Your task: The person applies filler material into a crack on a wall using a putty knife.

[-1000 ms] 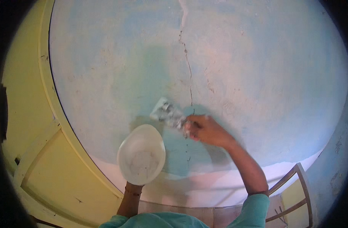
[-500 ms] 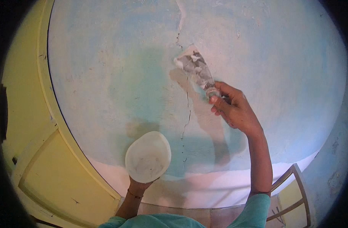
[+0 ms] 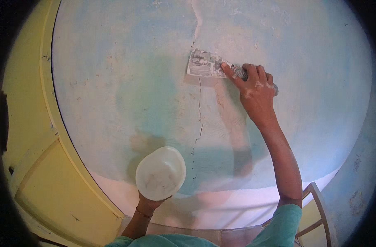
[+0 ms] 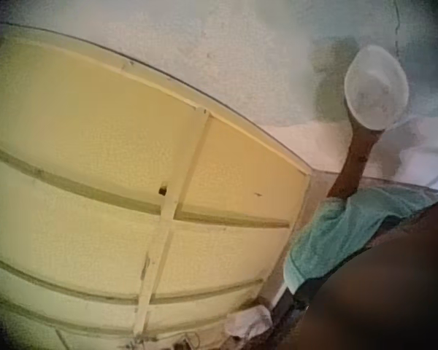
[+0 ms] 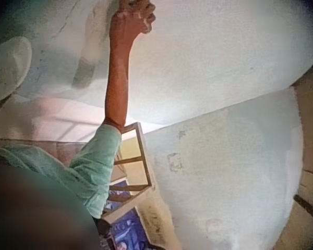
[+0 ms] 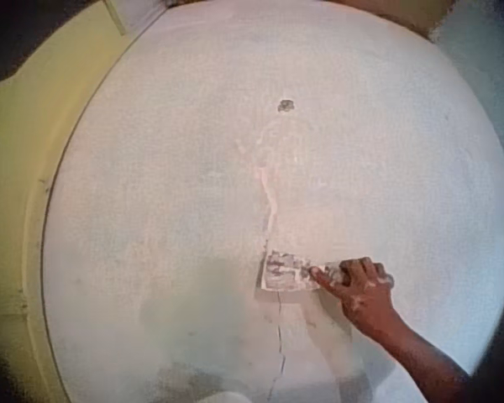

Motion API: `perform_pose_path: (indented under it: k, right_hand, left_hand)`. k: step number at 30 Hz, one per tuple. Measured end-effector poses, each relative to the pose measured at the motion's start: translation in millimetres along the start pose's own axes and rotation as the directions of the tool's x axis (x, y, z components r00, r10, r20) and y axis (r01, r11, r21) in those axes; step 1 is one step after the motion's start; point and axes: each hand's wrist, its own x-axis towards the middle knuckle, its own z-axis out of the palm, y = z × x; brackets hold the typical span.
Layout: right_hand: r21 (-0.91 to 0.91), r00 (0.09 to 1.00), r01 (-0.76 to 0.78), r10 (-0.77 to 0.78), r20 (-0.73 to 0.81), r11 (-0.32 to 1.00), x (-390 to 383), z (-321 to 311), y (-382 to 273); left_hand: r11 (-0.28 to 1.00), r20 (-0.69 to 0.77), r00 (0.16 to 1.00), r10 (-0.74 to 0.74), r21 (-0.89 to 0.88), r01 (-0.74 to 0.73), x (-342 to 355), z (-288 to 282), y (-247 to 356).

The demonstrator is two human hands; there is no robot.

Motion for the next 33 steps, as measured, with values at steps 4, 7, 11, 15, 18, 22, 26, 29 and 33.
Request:
perform_pose_path:
  k: [4, 7, 11, 15, 18, 22, 26, 29, 33]
  right_hand:
    - [-0.064, 0.999, -0.03, 0.028, -0.036, 0.997, 7, 5, 5]
    - [-0.084, 0.999, -0.031, 0.027, -0.045, 0.996, 12, 13, 2]
    - [-0.092, 0.998, -0.039, 0.035, -0.054, 0.995, 15, 14, 2]
    - [-0.064, 0.999, -0.049, 0.049, -0.015, 0.997, 16, 16, -1]
    - [-0.076, 0.998, -0.046, 0.043, -0.039, 0.996, 17, 20, -1]
    - [-0.065, 0.998, -0.057, 0.055, -0.028, 0.996, 17, 21, -1]
    - [-0.029, 0.996, -0.077, 0.078, 0.039, 0.997, 20, 19, -3]
    - [-0.04, 0.993, -0.08, 0.083, 0.089, 0.996, 20, 14, -4]
    - [-0.047, 0.991, -0.064, 0.069, 0.113, 0.997, 18, 2, -4]
  left_hand:
    - [0.999, -0.001, 1.0, -0.009, -0.033, 0.009, 0, 4, 0]
    - [1.0, 0.003, 1.0, 0.001, 0.02, -0.001, 1, 8, -1]
    - [0.998, -0.04, 0.999, -0.015, -0.056, 0.013, 1, 14, -4]
    - [1.0, 0.052, 0.999, 0.006, -0.017, -0.005, 3, 2, 0]
    - [1.0, -0.02, 1.0, 0.002, 0.002, -0.002, 4, -4, 1]
    - [1.0, 0.009, 1.0, 0.006, -0.028, -0.006, 6, -3, -1]
    - [1.0, 0.002, 1.0, 0.015, 0.0, -0.015, 7, -11, 1]
    - [0.998, -0.012, 1.0, 0.0, -0.068, 0.0, 4, 1, 1]
    - [0.999, 0.029, 0.999, -0.019, -0.049, 0.02, 5, 3, 2]
